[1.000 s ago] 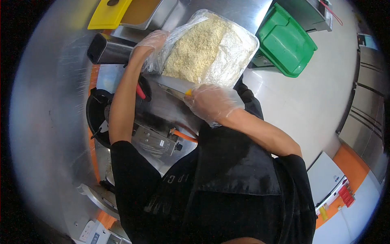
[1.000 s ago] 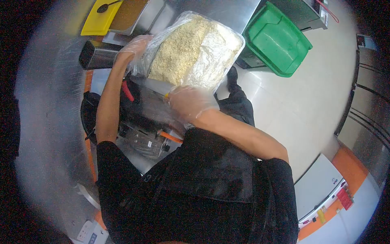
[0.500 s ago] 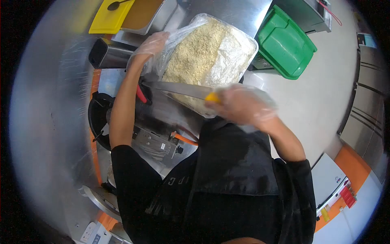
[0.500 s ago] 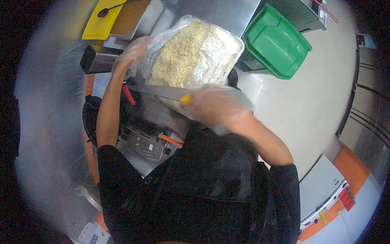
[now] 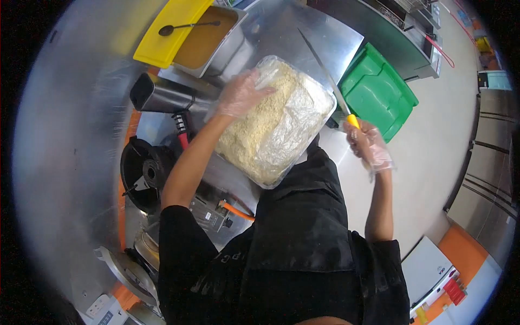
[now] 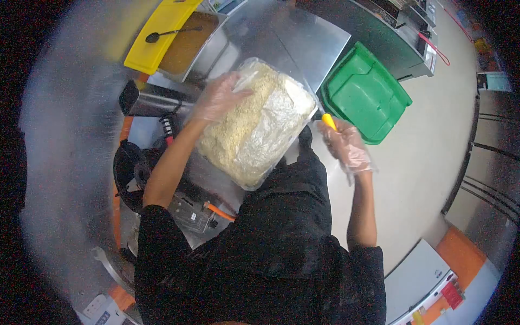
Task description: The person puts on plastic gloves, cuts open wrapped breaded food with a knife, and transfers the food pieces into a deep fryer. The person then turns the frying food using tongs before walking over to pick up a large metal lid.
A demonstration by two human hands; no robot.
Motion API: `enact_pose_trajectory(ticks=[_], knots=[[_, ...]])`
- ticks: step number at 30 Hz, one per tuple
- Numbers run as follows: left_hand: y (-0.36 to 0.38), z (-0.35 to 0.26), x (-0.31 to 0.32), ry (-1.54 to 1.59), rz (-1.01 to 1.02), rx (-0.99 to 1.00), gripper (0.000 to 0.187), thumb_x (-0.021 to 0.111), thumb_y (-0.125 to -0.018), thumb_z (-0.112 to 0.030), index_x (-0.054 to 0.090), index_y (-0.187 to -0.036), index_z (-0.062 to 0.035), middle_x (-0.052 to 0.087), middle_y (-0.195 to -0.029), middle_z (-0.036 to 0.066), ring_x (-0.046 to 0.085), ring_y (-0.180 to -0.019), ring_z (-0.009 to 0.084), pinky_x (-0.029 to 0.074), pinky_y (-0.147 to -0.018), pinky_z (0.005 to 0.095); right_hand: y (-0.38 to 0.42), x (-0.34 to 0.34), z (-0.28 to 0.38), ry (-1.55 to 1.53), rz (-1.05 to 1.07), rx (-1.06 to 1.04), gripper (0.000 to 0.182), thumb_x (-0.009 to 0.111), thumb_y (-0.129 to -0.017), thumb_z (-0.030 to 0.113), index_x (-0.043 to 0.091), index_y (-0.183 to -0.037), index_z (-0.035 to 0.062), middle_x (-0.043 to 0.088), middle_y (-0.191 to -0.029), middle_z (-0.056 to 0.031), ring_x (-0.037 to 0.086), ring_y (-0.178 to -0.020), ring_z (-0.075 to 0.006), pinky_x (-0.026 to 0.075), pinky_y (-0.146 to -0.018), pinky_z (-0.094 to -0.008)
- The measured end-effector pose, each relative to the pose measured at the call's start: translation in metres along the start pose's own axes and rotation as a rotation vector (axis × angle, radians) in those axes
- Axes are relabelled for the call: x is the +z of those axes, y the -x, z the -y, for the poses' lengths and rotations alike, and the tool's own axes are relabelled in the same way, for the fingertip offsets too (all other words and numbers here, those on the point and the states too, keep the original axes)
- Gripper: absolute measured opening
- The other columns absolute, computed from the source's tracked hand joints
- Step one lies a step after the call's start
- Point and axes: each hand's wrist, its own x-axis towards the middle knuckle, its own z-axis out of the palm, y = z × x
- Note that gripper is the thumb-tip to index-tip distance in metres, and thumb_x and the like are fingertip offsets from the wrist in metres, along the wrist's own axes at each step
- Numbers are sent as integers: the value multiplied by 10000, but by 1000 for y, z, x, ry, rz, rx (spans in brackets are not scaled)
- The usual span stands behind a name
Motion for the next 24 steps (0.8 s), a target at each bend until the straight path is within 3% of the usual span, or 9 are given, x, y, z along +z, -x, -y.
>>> enact_pose_trajectory(ticks=[2, 5, 8, 11, 14, 15, 18, 24], knots=[[-12, 7, 32, -241, -228, 180, 422, 678, -921, -420, 640, -1050, -20, 698, -964, 205, 691, -869, 377, 547, -783, 480, -12, 7, -10, -32, 20, 33, 284, 601, -1001, 324, 668, -1089, 62, 501, -684, 71, 399, -510, -40, 330, -457, -215], [-36, 30, 51, -296, 93, 181, 297, 622, -952, -239, 618, -1128, 0, 671, -1033, 193, 663, -954, 398, 542, -839, 453, -28, 11, -19, -44, 72, 19, 347, 613, -990, 412, 624, -953, 68, 512, -650, 34, 434, -484, -52, 341, -426, -226], [-44, 40, 49, -278, 97, 94, 222, 566, -947, -154, 616, -1113, -16, 654, -1000, 190, 648, -940, 421, 537, -807, 464, -45, 10, -25, -52, 164, 6, 356, 590, -1005, 409, 612, -943, 60, 513, -641, 25, 446, -469, -64, 357, -424, -234], [-48, 44, 50, -259, 40, 125, 205, 544, -983, -172, 631, -1071, -8, 669, -961, 215, 649, -906, 448, 539, -773, 488, -68, 8, -29, -21, 258, -9, 388, 530, -1036, 416, 594, -922, 51, 515, -626, 11, 492, -469, -81, 384, -415, -247], [-54, 18, 39, -22, -40, -25, 199, 510, -1004, -157, 634, -1023, -1, 650, -862, 280, 622, -852, 496, 492, -725, 547, -91, 10, -25, 12, 329, 142, 450, 492, -1050, 448, 578, -855, 51, 527, -619, -8, 520, -467, -105, 424, -413, -268], [-56, 15, 38, -34, -26, -46, 203, 507, -1009, -158, 634, -1024, 0, 650, -873, 281, 621, -856, 499, 492, -718, 540, -95, 8, -17, 18, 395, 149, 514, 464, -1055, 484, 560, -807, 45, 536, -613, -29, 544, -458, -134, 457, -413, -293], [-54, 14, 37, -36, -7, -133, 215, 501, -1024, -167, 634, -1026, 2, 650, -899, 286, 621, -868, 503, 492, -702, 517, -107, 4, -1, 49, 485, 188, 464, 474, -1040, 383, 594, -762, 31, 555, -581, -44, 566, -481, -151, 455, -433, -321], [-50, 9, 34, 6, -98, -221, 228, 518, -1036, -187, 639, -1038, 6, 667, -924, 273, 649, -902, 470, 510, -727, 465, -156, 26, -4, 140, 501, 172, 634, 441, -1043, 500, 602, -653, 27, 575, -545, -82, 585, -472, -205, 475, -500, -389]])
